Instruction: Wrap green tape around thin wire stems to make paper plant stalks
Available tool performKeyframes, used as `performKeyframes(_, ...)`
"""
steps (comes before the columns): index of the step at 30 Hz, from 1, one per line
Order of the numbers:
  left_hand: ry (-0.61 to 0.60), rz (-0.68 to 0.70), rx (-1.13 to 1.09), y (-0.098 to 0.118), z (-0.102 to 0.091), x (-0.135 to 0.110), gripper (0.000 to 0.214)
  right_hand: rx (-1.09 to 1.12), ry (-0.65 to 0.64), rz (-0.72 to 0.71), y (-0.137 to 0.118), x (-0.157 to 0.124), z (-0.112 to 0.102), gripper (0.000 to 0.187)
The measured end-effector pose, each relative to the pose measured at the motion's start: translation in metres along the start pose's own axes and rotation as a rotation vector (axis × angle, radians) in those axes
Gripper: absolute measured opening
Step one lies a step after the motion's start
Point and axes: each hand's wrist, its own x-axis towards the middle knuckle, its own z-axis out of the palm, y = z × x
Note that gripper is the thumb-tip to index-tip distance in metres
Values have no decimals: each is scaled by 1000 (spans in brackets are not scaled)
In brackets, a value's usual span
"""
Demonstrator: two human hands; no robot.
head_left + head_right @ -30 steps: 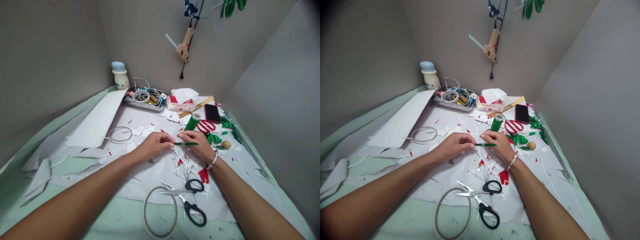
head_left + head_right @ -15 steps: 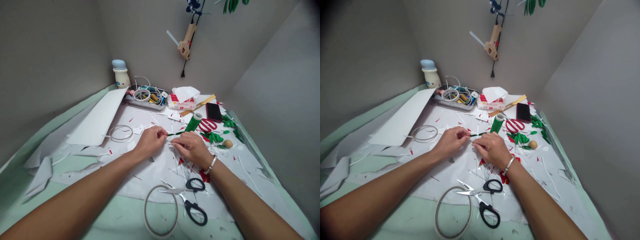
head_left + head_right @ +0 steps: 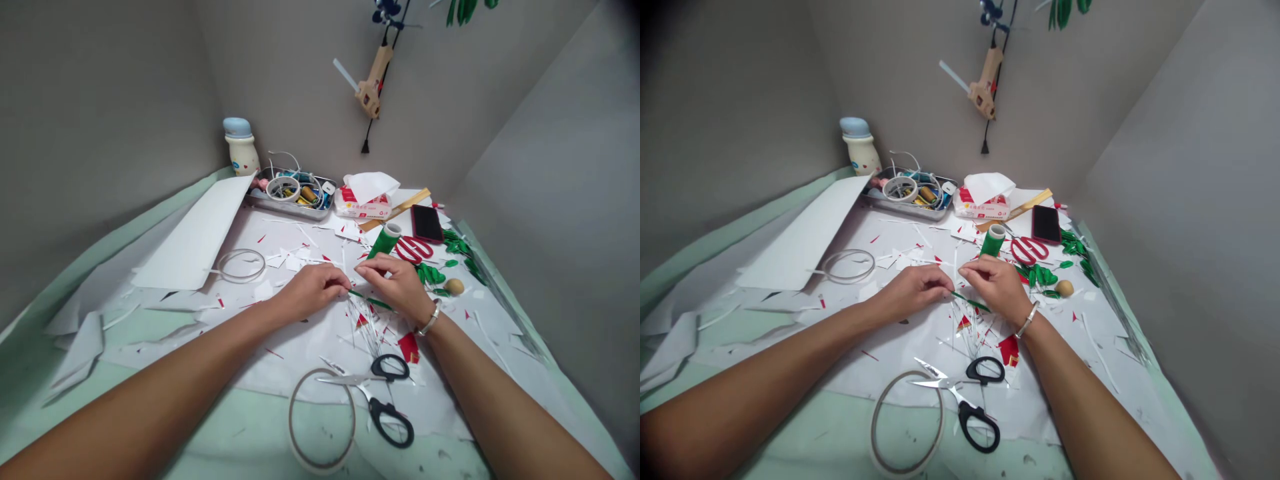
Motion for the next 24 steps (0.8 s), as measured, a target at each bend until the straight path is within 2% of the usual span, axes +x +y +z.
performKeyframes(3, 36, -91, -192, 0, -1, 0, 12, 51, -9, 63, 6, 1, 0, 18)
performKeyframes(8, 177, -195, -351, -3, -4, 2, 17, -29, -56, -7, 5, -3, 10, 16)
performKeyframes(15, 329, -220, -106, -6, -6, 3, 18, -303, -207, -223, -5, -7, 18, 16)
performKeyframes(20, 369, -154, 145, -6, -4, 2, 16, -381, -177, -330, -8, -8, 14, 19)
performKeyframes(24, 373, -136, 219, -7, -4, 2, 16, -400, -153, -352, -11, -8, 11, 18)
